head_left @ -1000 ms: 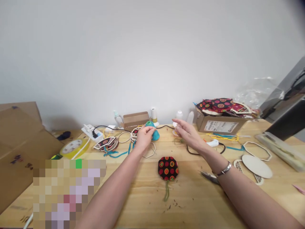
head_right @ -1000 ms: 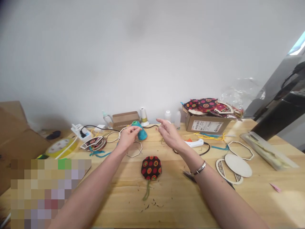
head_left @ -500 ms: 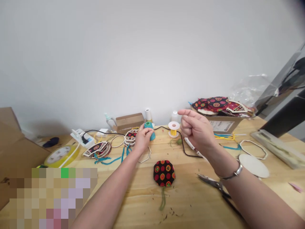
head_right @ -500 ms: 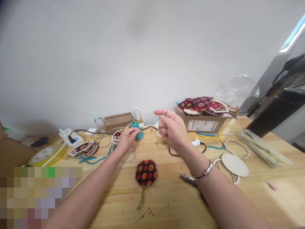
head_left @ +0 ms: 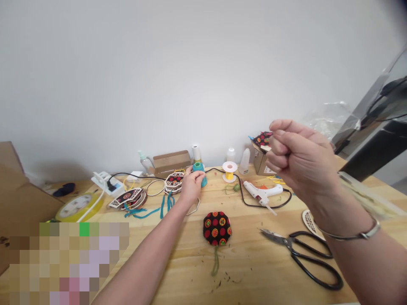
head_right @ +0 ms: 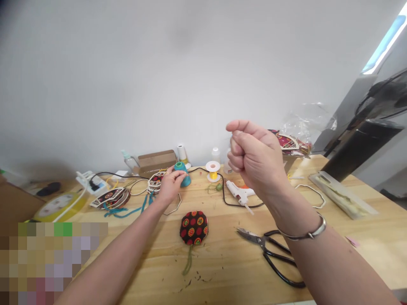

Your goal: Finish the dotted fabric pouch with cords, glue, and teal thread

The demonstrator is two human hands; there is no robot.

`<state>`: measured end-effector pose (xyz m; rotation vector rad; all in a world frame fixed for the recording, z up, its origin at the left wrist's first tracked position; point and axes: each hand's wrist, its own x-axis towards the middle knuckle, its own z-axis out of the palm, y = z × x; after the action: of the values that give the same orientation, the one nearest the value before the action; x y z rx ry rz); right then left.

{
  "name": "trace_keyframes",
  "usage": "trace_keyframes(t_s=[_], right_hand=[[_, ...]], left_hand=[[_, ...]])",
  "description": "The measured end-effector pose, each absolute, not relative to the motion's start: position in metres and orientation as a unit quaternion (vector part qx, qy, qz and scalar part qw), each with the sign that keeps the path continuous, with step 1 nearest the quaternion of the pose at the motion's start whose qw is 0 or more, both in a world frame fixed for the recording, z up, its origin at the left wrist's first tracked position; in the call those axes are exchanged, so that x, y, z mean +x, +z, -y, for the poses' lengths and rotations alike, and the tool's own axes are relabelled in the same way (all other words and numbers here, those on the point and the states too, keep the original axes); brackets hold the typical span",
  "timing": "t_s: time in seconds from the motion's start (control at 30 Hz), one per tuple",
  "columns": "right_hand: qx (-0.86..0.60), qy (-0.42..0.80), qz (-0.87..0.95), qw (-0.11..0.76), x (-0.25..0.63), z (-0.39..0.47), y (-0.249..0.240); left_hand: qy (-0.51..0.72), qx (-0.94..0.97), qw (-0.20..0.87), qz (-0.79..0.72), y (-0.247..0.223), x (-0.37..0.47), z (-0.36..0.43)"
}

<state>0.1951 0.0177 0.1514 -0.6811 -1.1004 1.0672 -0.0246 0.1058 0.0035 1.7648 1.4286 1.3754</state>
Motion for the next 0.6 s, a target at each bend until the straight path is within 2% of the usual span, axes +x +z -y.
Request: trace_keyframes(t_s=[0.2, 0.33, 0.47, 0.6], right_hand=[[-0.321, 0.493, 0.491, 0.643, 0.178, -0.042, 0.150], [-0.322, 0.485, 0.515, 0.630, 0.166, -0.053, 0.165], [-0.313, 0.464, 0.554, 0.616, 0.148, -0.061, 0.191], [-0.309, 0.438, 0.578, 0.615, 0.126, -0.078, 0.219]], left_hand=[[0.558, 0.573, 0.286, -0.527, 0.000, -0.031, -0.099], [0.607, 0.524, 0.276, -0.530, -0.004, -0.040, -0.077], [0.538, 0.603, 0.175, -0.563, -0.011, -0.040, -0.053], [0.511, 0.642, 0.148, -0.552, -0.012, -0.030, -0.041]])
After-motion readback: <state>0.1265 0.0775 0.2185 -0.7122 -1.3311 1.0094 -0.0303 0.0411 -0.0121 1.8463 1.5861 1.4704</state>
